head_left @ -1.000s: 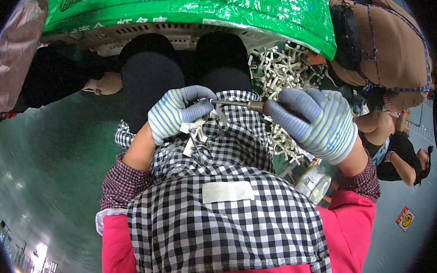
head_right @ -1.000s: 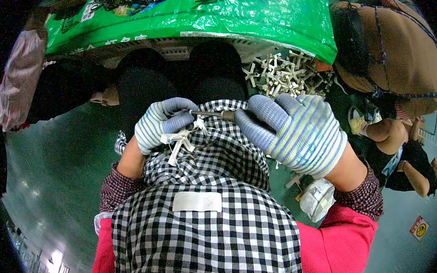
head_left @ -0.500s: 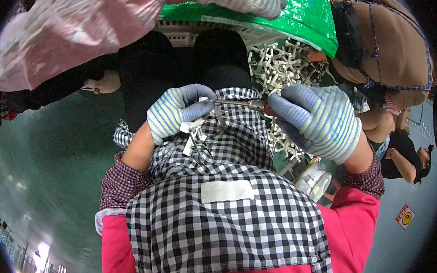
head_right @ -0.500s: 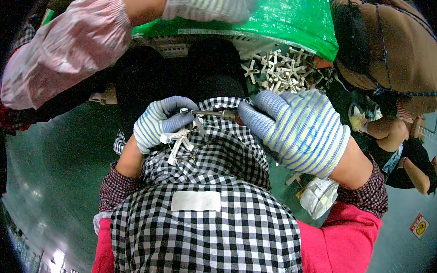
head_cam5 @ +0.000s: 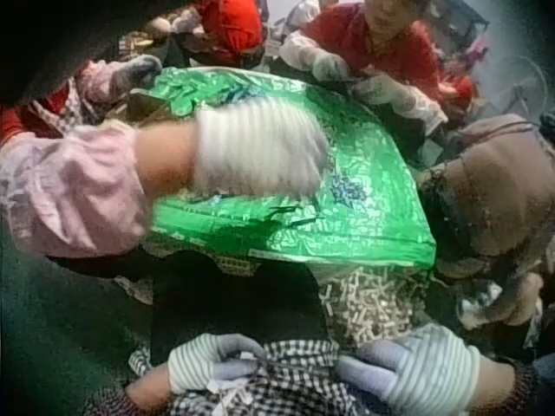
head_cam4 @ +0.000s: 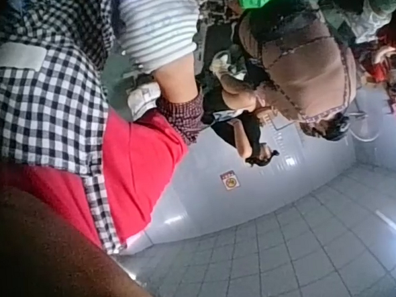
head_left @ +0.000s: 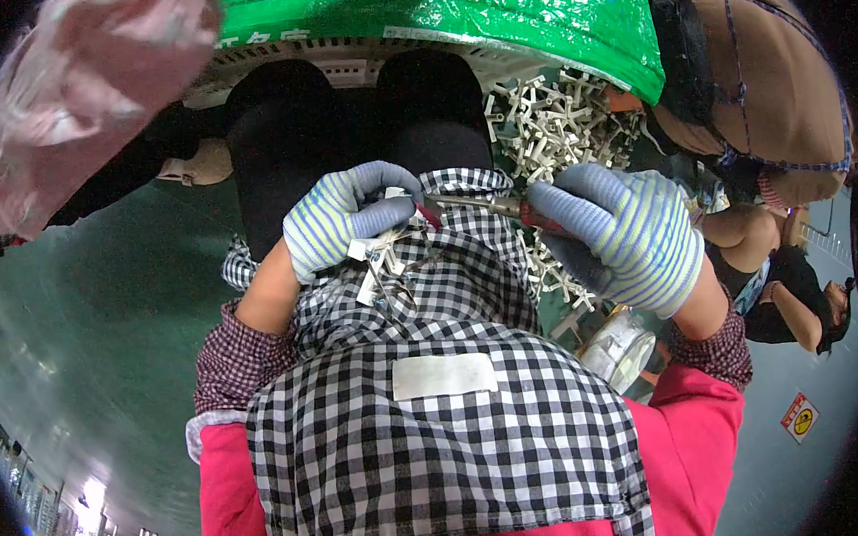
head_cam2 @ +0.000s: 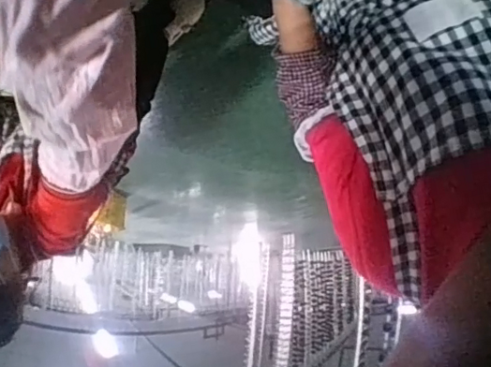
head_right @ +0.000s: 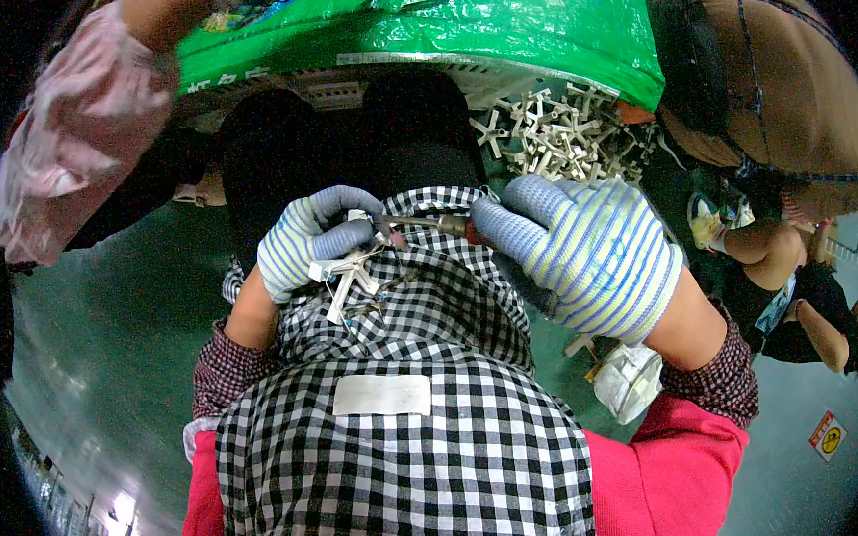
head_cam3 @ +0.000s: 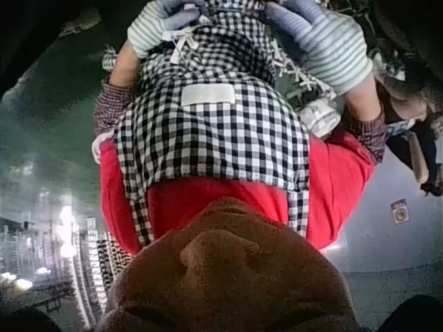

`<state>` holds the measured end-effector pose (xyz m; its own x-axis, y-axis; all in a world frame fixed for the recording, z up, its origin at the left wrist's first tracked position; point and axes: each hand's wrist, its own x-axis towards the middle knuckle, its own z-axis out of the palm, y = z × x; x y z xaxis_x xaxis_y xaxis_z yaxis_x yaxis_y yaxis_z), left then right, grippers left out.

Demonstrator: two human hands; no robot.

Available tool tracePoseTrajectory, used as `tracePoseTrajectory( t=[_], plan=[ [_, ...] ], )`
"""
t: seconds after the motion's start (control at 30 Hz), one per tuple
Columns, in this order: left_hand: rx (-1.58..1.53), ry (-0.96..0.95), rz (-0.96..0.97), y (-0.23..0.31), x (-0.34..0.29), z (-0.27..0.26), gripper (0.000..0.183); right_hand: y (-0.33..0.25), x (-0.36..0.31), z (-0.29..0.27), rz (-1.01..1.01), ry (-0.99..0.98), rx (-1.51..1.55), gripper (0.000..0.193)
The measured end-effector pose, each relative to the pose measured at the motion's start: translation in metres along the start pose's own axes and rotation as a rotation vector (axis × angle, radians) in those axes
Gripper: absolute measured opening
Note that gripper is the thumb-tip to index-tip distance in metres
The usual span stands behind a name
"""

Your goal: The person assembles small plastic components onto a white plastic base using pliers and a screwdriver.

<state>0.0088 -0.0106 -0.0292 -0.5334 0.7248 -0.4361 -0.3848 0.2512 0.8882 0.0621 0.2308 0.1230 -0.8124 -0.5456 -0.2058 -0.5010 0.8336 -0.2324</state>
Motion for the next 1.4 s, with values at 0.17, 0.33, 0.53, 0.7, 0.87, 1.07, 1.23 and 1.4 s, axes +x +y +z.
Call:
tracePoseTrajectory(
  t=[0.17, 0.33, 0.53, 0.7, 0.87, 1.07, 1.23, 1.4],
  plan=[
    [-0.061, -0.02, 0.044, -0.004, -0.001, -0.001, 0.03, 0.002, -0.004, 0.005, 0.049, 0.021, 0.093, 0.034],
    [-0.05, -0.021, 0.043, -0.006, 0.0, -0.001, 0.032, 0.008, -0.008, 0.011, 0.083, 0.007, 0.156, 0.038],
    [-0.053, -0.029, 0.063, -0.009, -0.002, -0.003, 0.031, 0.016, -0.011, 0.016, 0.169, -0.005, 0.341, 0.038],
    [-0.079, -0.05, 0.089, -0.003, -0.003, -0.003, 0.032, 0.028, -0.016, 0.028, 0.205, 0.031, 0.542, 0.034],
    [-0.127, -0.054, 0.067, -0.003, -0.004, -0.005, 0.033, 0.033, -0.019, 0.043, 0.279, 0.023, 0.698, 0.033],
    [-0.173, -0.035, 0.026, -0.002, -0.003, -0.005, 0.035, 0.037, -0.025, 0.06, 0.506, -0.052, 1.022, 0.039],
    [-0.265, -0.048, -0.014, -0.001, -0.004, -0.004, 0.037, 0.04, -0.027, 0.073, 0.563, -0.125, 1.147, 0.038],
    [-0.227, -0.046, -0.031, 0.0, -0.004, -0.003, 0.039, 0.037, -0.029, 0.081, 0.632, -0.153, 1.254, 0.037]
  ],
)
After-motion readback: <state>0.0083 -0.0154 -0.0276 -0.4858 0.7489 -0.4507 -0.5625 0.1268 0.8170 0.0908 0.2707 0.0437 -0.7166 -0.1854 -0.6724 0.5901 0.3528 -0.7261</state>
